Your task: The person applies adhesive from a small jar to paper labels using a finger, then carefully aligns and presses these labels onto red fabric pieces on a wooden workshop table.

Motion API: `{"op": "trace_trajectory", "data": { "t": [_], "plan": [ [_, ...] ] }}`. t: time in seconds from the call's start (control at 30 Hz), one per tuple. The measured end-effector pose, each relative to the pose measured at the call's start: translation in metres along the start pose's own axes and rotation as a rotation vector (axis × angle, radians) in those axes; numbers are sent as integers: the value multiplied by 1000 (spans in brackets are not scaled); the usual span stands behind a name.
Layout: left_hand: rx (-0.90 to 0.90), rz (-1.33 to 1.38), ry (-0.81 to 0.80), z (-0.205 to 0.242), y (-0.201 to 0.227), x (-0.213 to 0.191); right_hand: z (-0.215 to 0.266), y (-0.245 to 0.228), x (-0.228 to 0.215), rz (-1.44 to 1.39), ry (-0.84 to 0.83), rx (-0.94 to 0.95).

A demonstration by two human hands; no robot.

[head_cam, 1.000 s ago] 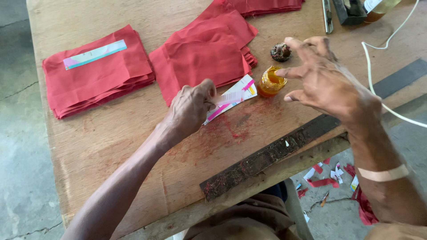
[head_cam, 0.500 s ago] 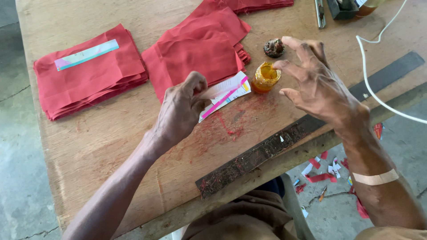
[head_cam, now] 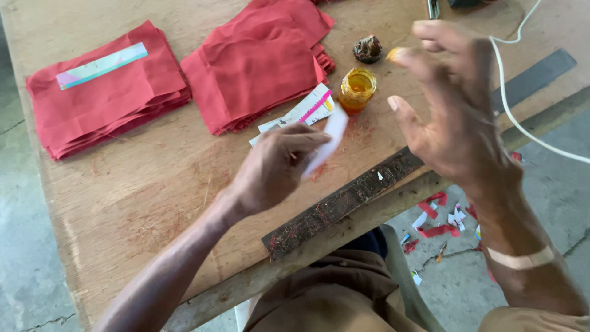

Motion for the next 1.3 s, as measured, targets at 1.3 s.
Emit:
{"op": "trace_trajectory", "data": {
  "t": [1.3],
  "plan": [
    [-190,115,-364,1,5,72,154,-46,61,-755,-791,847]
  ]
}}
Point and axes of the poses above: each hand's wrist, its own z-axis away from the middle knuckle, its own x-axis out of the palm, y = z × x, the point moved 4 cm from there along -z, towards the middle knuckle, and after that the axes turned 8 degrees about -y, right-handed, at the moved point
